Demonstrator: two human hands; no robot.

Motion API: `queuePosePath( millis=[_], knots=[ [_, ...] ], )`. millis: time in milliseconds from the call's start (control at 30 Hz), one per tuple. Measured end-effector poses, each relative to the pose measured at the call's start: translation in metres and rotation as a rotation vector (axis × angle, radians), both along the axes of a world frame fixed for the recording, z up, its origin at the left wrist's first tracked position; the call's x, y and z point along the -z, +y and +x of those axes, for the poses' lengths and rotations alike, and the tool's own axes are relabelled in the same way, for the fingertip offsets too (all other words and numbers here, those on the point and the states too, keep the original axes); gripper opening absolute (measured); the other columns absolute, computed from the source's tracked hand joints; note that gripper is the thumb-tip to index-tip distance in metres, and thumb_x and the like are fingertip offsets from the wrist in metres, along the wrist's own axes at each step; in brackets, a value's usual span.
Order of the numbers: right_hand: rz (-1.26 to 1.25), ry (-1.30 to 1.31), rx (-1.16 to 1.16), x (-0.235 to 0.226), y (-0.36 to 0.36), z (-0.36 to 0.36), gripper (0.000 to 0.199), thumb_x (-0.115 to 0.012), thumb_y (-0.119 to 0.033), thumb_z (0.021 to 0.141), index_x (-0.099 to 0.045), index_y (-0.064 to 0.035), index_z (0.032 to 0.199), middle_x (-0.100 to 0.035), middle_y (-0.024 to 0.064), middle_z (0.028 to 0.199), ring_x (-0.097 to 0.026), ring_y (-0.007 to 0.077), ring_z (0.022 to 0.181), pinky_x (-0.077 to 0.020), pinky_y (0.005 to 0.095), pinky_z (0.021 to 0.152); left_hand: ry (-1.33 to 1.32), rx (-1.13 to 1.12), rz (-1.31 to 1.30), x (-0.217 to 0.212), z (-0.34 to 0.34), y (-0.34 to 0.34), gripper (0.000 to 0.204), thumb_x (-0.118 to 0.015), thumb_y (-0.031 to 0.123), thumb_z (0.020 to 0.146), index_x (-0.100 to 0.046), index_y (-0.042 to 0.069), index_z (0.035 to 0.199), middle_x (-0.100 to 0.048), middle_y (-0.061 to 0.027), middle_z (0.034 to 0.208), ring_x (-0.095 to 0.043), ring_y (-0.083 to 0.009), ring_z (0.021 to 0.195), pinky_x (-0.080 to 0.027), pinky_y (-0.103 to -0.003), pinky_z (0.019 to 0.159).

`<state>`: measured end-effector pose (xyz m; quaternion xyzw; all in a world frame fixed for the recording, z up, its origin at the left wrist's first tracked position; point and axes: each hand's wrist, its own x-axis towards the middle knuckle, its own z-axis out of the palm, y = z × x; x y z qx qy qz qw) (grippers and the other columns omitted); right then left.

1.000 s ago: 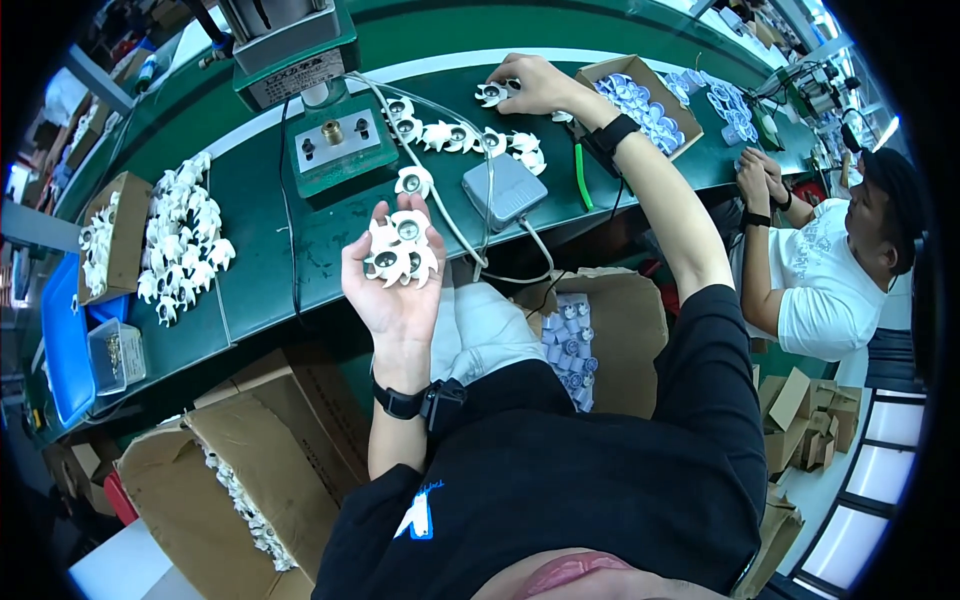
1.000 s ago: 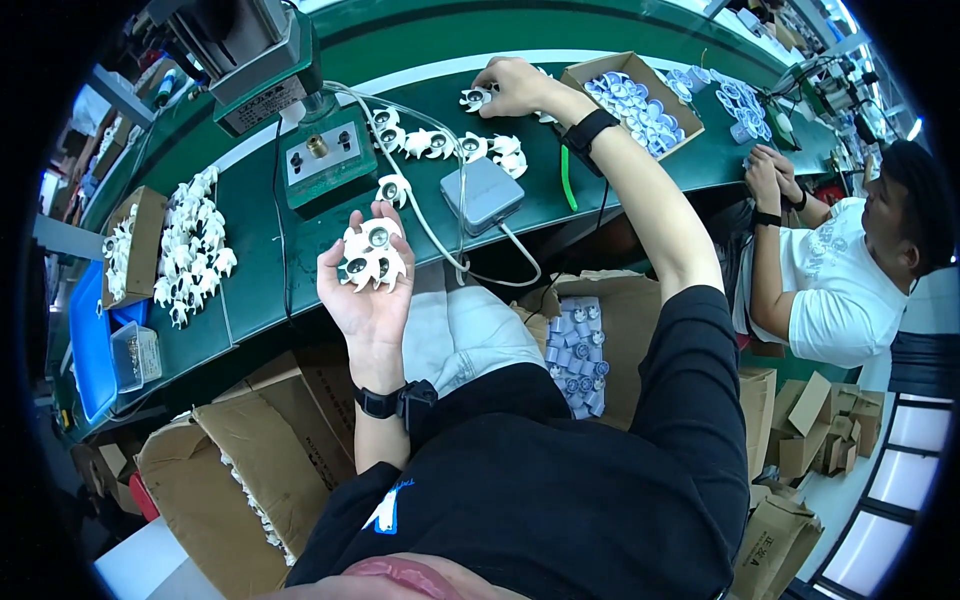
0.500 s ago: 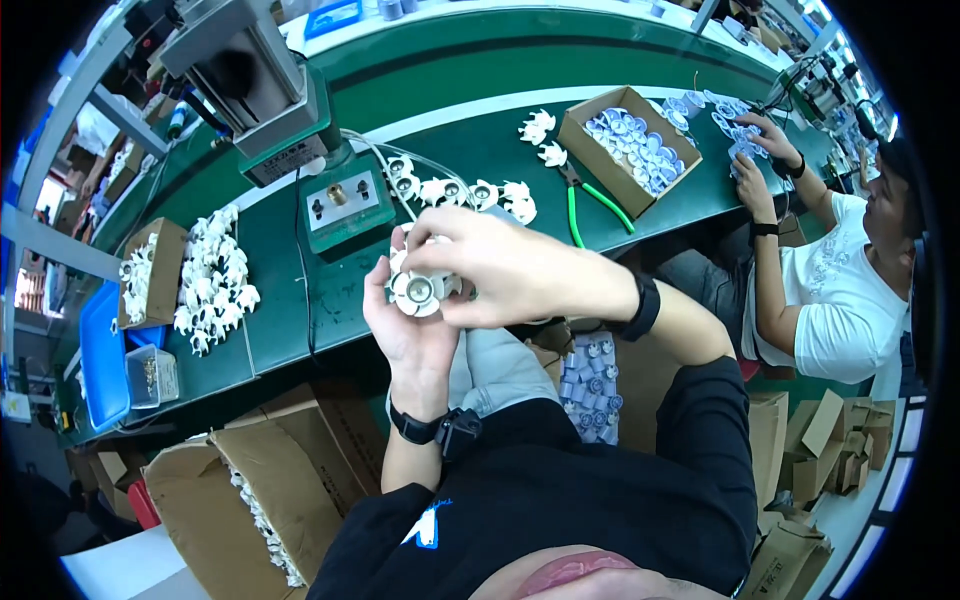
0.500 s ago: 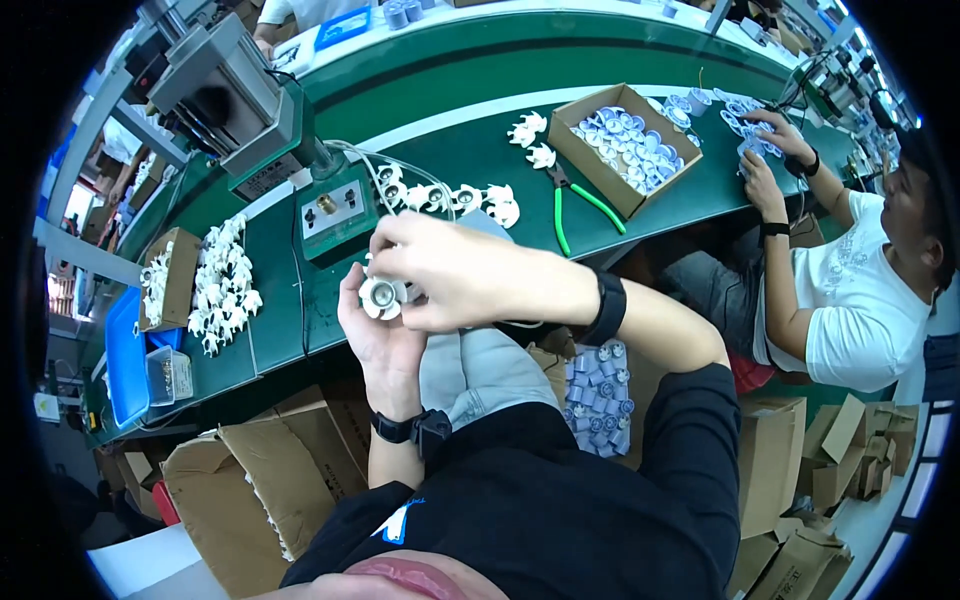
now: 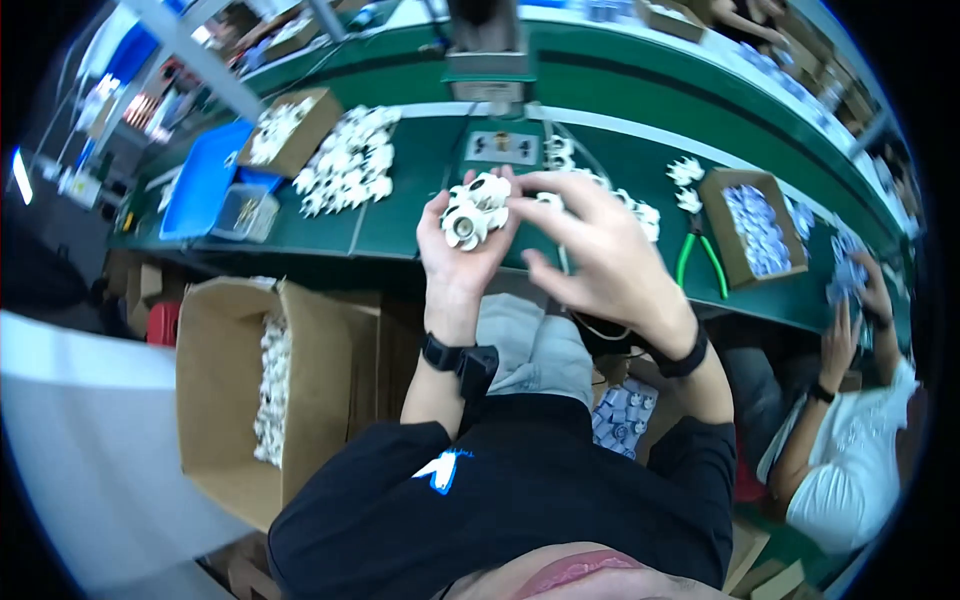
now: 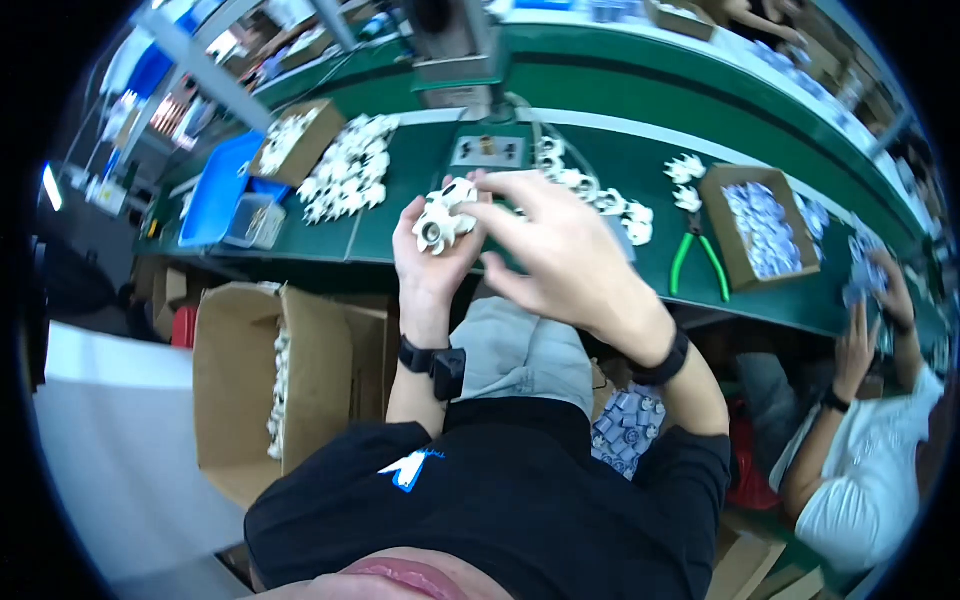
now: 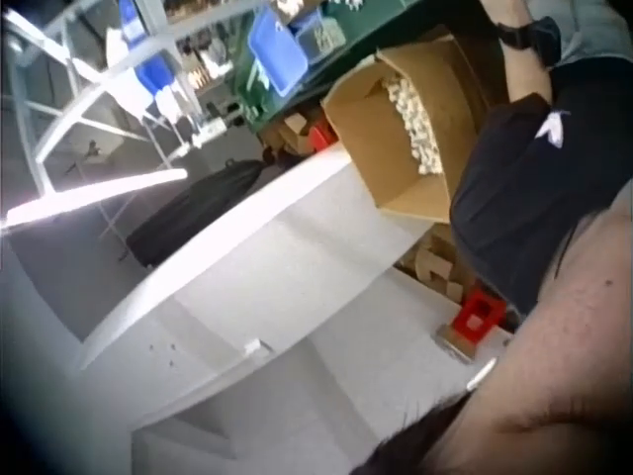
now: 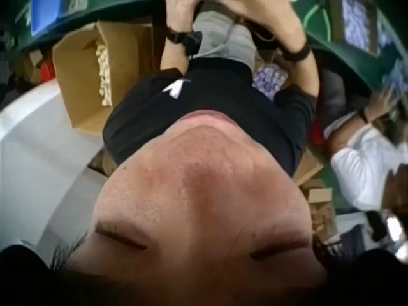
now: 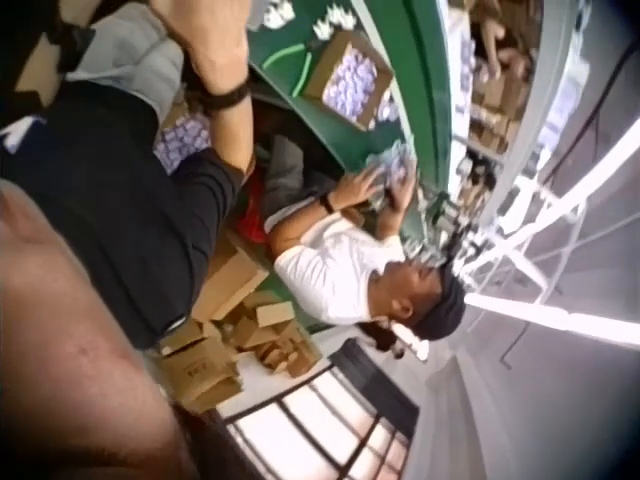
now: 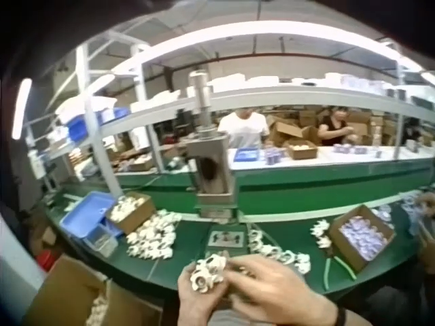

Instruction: Assembling white plastic parts on an assembly line and operating a small manual desktop press.

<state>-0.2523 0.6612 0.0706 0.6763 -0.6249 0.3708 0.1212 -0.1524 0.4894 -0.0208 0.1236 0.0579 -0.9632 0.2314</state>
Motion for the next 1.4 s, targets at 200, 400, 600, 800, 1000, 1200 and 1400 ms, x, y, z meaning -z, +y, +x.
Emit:
queuePosePath(
  millis=[200,400,600,800,1000,1200,1400],
  knots=[
    [-0.178,-0.209,0.452,0.041,0.051,-0.053,0.021,-0.074,-0.001,0.087,-0.074,-0.0021,0.108,-0.071,0.0111,0.11,-0.067,0.0191,0.09,-0.0517,0.0292,0.076,0.256,-0.294,-0.061,-0.049,0.075,-0.123,0.047,-0.047,0.028,0.094,-0.052,-0.002,0.129,-0.054,-0.0274,0.139,-0.055,-0.0458,0.126,-0.047,-0.063,0.11],
    [-0.268,-0.469,0.716,0.133,0.082,-0.1,0.009,-0.07,-0.003,0.096,-0.073,-0.0011,0.105,-0.07,0.0061,0.105,-0.06,0.011,0.081,-0.047,0.0254,0.07,-0.029,-0.703,-0.267,-0.065,0.203,-0.324,0.047,-0.046,0.032,0.092,-0.053,0.0,0.125,-0.052,-0.0286,0.141,-0.053,-0.0463,0.128,-0.046,-0.068,0.108],
    [-0.35,-0.373,0.845,0.181,0.104,-0.105,0.011,-0.07,-0.006,0.099,-0.072,-0.0007,0.108,-0.07,0.0045,0.102,-0.061,0.0102,0.086,-0.0477,0.0235,0.074,-0.353,-0.784,-0.304,-0.067,0.247,-0.457,0.068,-0.048,0.033,0.091,-0.04,0.001,0.15,-0.041,-0.0293,0.154,-0.043,-0.0472,0.14,-0.041,-0.071,0.11],
    [-0.34,-0.374,0.875,0.184,0.106,-0.104,0.008,-0.069,-0.006,0.099,-0.071,0.0005,0.104,-0.07,0.0048,0.1,-0.06,0.0107,0.084,-0.0482,0.0242,0.074,-0.671,-0.79,-0.3,-0.073,0.241,-0.482,0.083,-0.051,0.035,0.09,-0.024,0.005,0.162,-0.023,-0.029,0.166,-0.022,-0.0514,0.152,-0.032,-0.077,0.113],
    [-0.319,-0.324,0.838,0.178,0.099,-0.105,0.005,-0.071,-0.001,0.096,-0.07,0.0028,0.099,-0.068,0.0071,0.094,-0.055,0.0136,0.075,-0.0451,0.0262,0.067,-0.782,-0.881,-0.128,-0.088,0.239,-0.491,0.087,-0.053,0.039,0.091,-0.019,0.006,0.165,-0.013,-0.0281,0.169,-0.011,-0.0532,0.154,-0.027,-0.08,0.114],
    [-0.356,-0.259,0.806,0.167,0.099,-0.094,0.004,-0.072,0.0,0.095,-0.07,0.0035,0.097,-0.068,0.0086,0.094,-0.058,0.0151,0.075,-0.0464,0.0266,0.067,-0.988,-0.726,-0.751,-0.084,0.228,-0.494,0.072,-0.055,0.039,0.096,-0.036,0.005,0.156,-0.02,-0.0208,0.168,-0.027,-0.047,0.152,-0.035,-0.071,0.115],
    [-0.353,-0.298,0.854,0.161,0.09,-0.09,0.005,-0.073,-0.001,0.094,-0.071,0.0038,0.093,-0.069,0.0089,0.091,-0.057,0.0152,0.071,-0.0463,0.0257,0.066,-0.993,0.1,-1.514,-0.122,0.137,-0.273,0.043,-0.051,0.025,0.106,-0.057,-0.002,0.139,-0.062,-0.015,0.142,-0.058,-0.0251,0.135,-0.045,-0.043,0.113]
  ],
)
